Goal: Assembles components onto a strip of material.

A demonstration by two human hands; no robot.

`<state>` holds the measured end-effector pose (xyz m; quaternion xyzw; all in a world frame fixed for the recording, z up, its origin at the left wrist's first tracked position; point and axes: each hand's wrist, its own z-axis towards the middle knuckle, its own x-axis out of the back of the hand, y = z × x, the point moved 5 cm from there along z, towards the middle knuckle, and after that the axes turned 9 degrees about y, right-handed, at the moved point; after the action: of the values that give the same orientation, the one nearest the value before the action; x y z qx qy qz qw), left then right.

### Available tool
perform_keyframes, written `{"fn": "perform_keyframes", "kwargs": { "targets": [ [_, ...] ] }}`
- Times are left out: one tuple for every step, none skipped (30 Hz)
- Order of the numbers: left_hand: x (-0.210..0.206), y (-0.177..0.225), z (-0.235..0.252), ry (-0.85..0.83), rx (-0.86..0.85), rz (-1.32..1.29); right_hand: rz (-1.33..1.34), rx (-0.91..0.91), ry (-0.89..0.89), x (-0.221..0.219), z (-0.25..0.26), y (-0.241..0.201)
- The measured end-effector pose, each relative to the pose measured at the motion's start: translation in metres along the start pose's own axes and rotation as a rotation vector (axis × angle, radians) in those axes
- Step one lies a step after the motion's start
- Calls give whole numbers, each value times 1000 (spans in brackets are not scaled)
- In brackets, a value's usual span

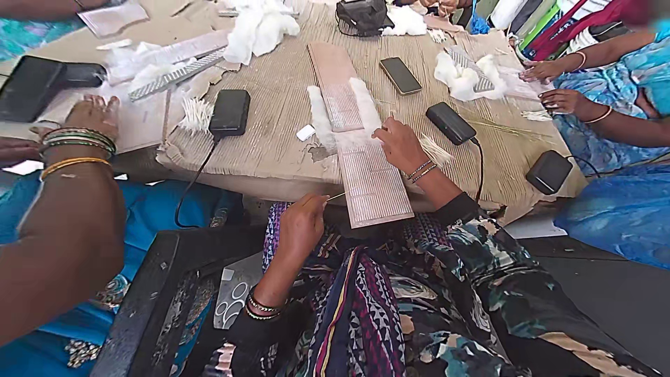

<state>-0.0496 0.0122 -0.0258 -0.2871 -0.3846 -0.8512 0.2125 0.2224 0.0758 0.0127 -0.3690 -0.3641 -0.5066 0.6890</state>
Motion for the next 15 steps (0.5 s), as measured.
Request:
{"fn": "perform_keyframes", "kwargs": {
  "targets": [
    [-1,1,0,2,-4,0,-25,-9,-34,-2,1,1],
    [-1,2,0,1,-8,-3,-51,-32,-74,-3,2,3],
    [-1,4,1,-3,-9,-8,-71,-55,-111,-3,3,5],
    [-1,6,1,-9,-10,-14,-73,-73,-132,-1,3,6],
    [-1,8,0,-10,-10,-18,-75,-68,-120,2,1,7],
    [0,9,0,-6,-11,-18,-51,-60,-77,6,-4,6],
    [1,10,0,-3,-9,-15,-5,-55,-19,12,-13,5],
    [3,10,-1,-1,-4,-10,47,-81,17,18,-20,4],
    [5,9,-2,3,5,-6,104,-126,38,23,-27,5],
    [7,7,-3,9,17,-5,167,-184,49,28,-33,7],
    [9,5,-3,10,37,-12,234,-251,53,33,-41,9],
    [10,3,-4,11,63,-32,322,-313,62,38,-50,11],
    [9,1,-4,9,97,-69,425,-373,64,44,-59,11],
    [8,-1,-3,2,139,-119,547,-437,67,50,-69,10],
    [6,-1,-1,-8,185,-179,688,-506,48,55,-76,8]
  ]
}}
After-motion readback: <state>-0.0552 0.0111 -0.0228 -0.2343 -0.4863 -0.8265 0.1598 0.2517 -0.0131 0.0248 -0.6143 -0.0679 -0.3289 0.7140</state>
